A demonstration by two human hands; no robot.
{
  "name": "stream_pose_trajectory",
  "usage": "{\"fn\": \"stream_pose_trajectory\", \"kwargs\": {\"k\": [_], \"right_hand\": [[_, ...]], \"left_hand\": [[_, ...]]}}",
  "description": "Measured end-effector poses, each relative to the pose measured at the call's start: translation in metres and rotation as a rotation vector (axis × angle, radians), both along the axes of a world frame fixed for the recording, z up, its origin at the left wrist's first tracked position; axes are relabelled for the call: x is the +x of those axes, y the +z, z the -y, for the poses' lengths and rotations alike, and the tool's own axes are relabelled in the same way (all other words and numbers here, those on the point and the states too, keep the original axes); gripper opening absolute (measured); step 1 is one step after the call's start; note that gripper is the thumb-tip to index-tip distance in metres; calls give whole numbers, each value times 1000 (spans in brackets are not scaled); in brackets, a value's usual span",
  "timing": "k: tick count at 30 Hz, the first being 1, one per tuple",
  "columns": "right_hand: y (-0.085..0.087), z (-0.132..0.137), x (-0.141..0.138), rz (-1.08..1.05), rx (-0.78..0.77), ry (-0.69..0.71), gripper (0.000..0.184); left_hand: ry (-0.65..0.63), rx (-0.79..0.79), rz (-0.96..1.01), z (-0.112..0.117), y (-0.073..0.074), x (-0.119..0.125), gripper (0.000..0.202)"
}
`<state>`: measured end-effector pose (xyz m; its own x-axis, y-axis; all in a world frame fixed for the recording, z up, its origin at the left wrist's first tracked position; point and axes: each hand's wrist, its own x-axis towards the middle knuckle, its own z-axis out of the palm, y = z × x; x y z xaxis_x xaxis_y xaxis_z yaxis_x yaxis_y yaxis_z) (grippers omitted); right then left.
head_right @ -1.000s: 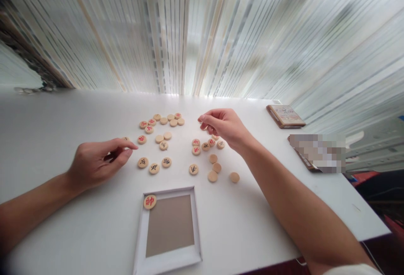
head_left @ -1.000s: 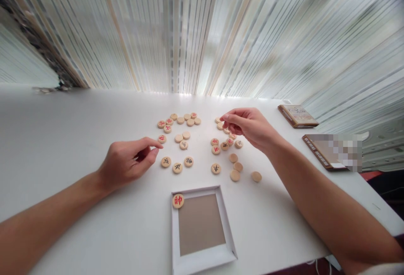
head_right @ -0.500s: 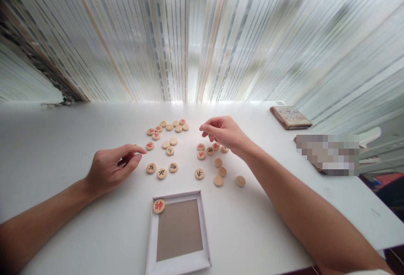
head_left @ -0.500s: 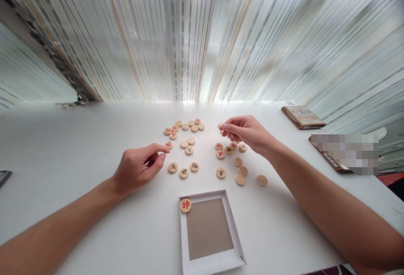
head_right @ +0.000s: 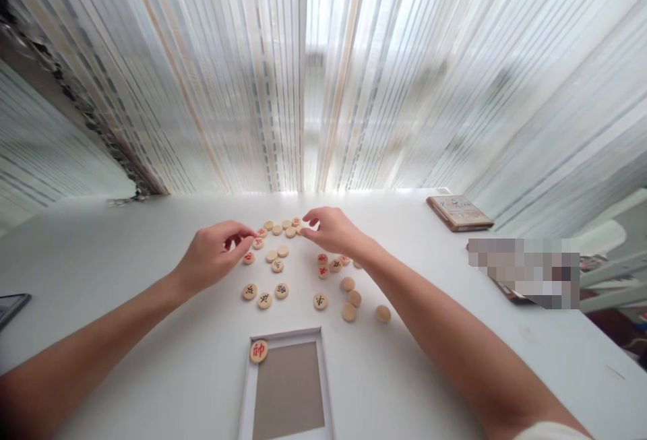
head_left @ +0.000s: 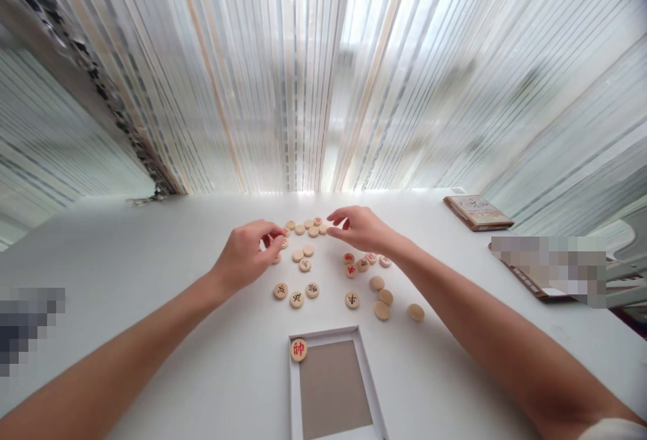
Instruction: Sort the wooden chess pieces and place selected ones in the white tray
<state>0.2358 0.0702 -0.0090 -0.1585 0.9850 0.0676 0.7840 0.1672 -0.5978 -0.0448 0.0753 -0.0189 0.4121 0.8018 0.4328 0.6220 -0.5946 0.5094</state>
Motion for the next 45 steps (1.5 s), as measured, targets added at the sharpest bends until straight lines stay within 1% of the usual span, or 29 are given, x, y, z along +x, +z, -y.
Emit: {"fn": "stream_pose_trajectory", "kwargs": {"k": [2,4,7,10,13,15,20,24,27,31,36,39,42,45], "right_hand": [[0,-8,-10,73,52,48,27],[-3,-14,-17,134,80,86,24],[-10,-16,-20,189,92,140,19],[-14,-16,-17,202,93,196,19],[-15,-19,-9,175,76,223,21],[-15,-21,-4,130,54,214,19],[-14,-27,8,-9,-62,178,13],[-8,-26,14,-69,-159,201,22],[-5,-25,16,-56,-183,204,27],[-5,-25,17,-4,-143,162,29],[-6,-24,19,50,-83,145,23],[-3,-20,17,63,-24,151,19],[1,-13,8,74,53,184,9],[5,-3,-9,86,104,273,12]], "left_hand": [[-13,-27,-40,-11,6,16,19],[-25,-54,-79,-21,5,33,19],[-87,-83,-130,-30,-5,54,21],[-143,-96,-165,-34,-14,66,21],[-182,-109,-195,-34,-16,68,14],[-193,-123,-213,-34,-16,68,11],[-175,-163,-239,-35,-15,71,12],[-139,-174,-244,-34,-15,74,18],[-127,-156,-262,-30,-15,76,18],[-116,-110,-271,-28,-16,78,21],[-136,-98,-242,-31,-18,76,27],[-154,-91,-227,-33,-19,74,28],[-164,-84,-214,-34,-19,72,27],[-163,-79,-193,-35,-14,70,24]]}}
